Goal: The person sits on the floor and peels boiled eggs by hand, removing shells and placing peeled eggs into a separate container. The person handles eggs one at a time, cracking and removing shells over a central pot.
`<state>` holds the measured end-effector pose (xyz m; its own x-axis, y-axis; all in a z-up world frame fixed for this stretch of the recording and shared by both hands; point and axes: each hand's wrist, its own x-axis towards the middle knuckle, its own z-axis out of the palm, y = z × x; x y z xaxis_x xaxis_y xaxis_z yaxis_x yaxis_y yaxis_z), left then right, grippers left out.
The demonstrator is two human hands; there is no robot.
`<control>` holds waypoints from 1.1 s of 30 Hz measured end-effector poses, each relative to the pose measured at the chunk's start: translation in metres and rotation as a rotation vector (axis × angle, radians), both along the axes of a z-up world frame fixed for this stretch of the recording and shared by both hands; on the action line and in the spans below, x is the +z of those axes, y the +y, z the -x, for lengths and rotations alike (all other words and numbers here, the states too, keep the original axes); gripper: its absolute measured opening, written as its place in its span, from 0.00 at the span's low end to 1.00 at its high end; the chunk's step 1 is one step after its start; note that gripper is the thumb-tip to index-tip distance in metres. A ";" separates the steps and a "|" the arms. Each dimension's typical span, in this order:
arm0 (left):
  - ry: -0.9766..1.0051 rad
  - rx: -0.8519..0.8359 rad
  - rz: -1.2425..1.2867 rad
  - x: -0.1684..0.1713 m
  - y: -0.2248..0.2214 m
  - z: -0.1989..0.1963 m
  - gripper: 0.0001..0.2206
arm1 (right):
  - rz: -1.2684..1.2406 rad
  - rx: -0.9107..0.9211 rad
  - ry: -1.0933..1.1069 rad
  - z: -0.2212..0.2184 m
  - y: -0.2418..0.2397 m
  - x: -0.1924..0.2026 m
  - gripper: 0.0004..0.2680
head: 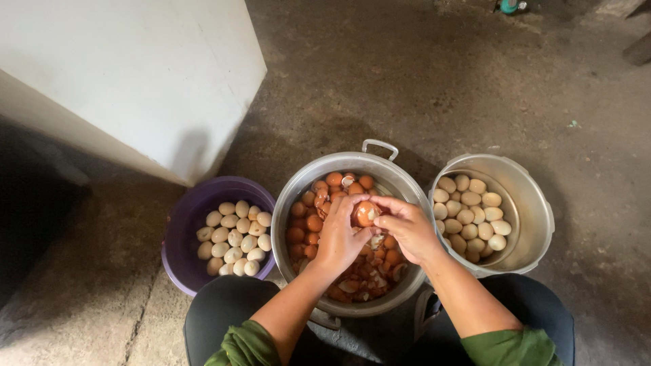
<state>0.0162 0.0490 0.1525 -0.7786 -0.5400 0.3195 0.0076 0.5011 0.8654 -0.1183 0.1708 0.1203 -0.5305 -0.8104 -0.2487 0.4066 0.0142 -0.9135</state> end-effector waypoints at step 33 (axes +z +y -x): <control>0.087 -0.206 -0.558 -0.028 -0.011 0.006 0.23 | -0.197 -0.010 0.574 -0.007 0.003 0.033 0.17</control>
<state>0.0106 0.0379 0.1242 -0.8688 -0.4851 0.0991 0.1395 -0.0477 0.9891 -0.1115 0.1739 0.1536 -0.6313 -0.7727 -0.0658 -0.1493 0.2043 -0.9675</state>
